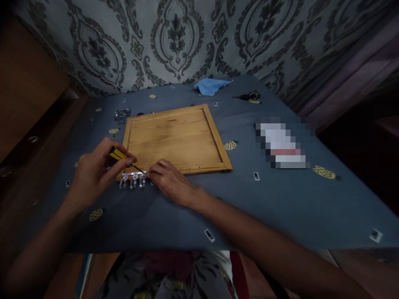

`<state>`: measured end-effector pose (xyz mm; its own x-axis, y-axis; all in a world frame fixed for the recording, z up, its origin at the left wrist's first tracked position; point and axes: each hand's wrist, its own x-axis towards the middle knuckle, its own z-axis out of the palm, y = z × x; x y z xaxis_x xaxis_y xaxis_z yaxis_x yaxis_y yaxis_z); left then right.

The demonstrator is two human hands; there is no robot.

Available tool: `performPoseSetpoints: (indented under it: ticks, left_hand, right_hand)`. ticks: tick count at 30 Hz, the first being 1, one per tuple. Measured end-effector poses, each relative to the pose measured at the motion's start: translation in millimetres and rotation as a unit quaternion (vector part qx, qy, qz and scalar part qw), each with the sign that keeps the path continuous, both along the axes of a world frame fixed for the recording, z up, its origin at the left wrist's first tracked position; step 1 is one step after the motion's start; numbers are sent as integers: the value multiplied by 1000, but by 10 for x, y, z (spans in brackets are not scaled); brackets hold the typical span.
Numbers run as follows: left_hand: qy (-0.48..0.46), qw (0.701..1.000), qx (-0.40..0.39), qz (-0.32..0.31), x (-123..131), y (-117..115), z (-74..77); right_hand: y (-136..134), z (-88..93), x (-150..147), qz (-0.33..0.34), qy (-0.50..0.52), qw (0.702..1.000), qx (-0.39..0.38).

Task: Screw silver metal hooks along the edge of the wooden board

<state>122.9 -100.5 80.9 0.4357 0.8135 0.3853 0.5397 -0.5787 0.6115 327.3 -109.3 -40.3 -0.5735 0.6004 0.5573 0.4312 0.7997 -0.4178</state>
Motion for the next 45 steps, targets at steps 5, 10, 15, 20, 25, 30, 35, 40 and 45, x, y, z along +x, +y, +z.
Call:
performPoseSetpoints:
  ticks: [5,10,15,20,25,30,35,40,45]
  left_hand:
    - [24,999,18,40,15,-44,-31]
    - [35,997,28,62,29,-65,-30]
    - [23,998,28,59,51,-70,-17]
    - [21,998,18,60,27,-107,-19]
    - [12,996,32,85,18,-150,-14]
    - [-42,988,70,133,59,-181,183]
    - [-53,989,45,127,22,-137,194]
    - [-49,994,-2,102,-42,-85,29]
    - [-53,995,-7,82,-33,-102,6]
  right_hand:
    - [-2,10,4,4,1,1000,2]
    - [0,1,-2,2,6,1000,7]
    - [0,1,-2,1,8,1000,9]
    - [11,5,-6,5,10,1000,11]
    - [-6,34,-1,6,6,1000,2]
    - [-18,57,5,9,3,1000,-5]
    - [-10,48,0,7,6,1000,0]
    - [-9,43,2,9,11,1000,5]
    - [-5,46,8,8,7,1000,4]
